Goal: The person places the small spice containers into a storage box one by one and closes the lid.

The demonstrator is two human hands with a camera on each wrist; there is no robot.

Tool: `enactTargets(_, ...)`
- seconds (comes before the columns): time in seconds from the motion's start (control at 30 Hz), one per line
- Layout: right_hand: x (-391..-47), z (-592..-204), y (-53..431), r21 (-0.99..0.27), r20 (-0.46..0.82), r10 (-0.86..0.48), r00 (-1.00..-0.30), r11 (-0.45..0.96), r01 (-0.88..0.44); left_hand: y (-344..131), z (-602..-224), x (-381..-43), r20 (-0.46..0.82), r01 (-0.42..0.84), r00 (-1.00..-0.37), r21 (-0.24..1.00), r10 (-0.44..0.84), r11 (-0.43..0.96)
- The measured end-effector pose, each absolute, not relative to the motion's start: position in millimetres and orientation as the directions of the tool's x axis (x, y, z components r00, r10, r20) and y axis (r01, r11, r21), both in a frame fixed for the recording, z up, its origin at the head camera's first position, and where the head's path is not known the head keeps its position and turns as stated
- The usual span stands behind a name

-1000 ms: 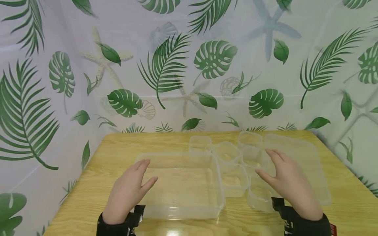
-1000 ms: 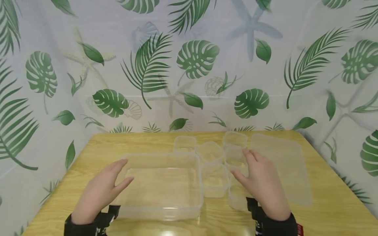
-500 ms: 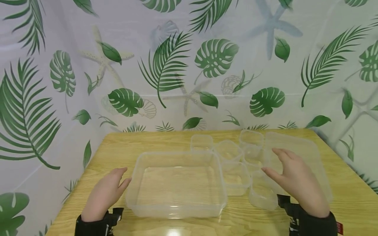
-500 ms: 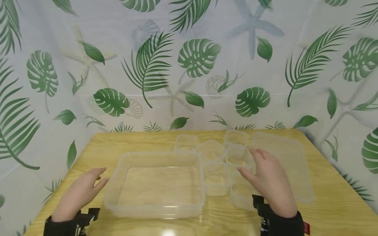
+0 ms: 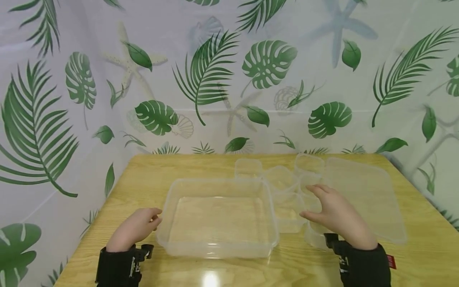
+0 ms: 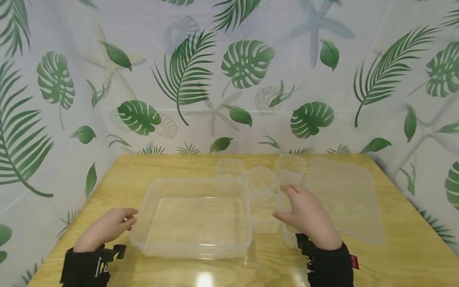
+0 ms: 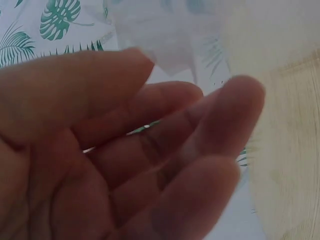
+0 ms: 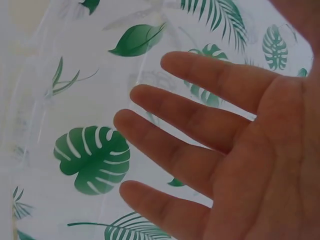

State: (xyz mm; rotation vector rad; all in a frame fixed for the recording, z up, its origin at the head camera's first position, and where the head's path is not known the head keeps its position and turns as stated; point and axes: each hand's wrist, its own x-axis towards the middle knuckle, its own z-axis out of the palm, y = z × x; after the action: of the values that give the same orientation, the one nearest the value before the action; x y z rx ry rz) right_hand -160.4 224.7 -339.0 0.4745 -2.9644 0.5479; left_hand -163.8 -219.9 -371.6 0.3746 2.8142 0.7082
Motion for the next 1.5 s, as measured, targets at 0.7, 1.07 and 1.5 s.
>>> enactTargets(0.7, -168, -371, 264, -0.379, -0.108, -0.298, -0.948, 0.894, -0.238, -224, -369, -171, -0.153, 0.164, -0.95, 0.494, 0.271, 0.854)
enactTargets(1.07, -167, -387, 277, -0.413, -0.121, -0.345, -0.931, 0.87, -0.269, -224, -371, -169, -0.171, 0.152, -0.947, 0.508, 0.272, 0.848)
enactTargets(1.5, -162, -392, 294, -0.401, -0.169, -0.318, -0.933, 0.887, -0.23, -217, -376, -169, -0.165, 0.152, -0.95, 0.502, 0.266, 0.852)
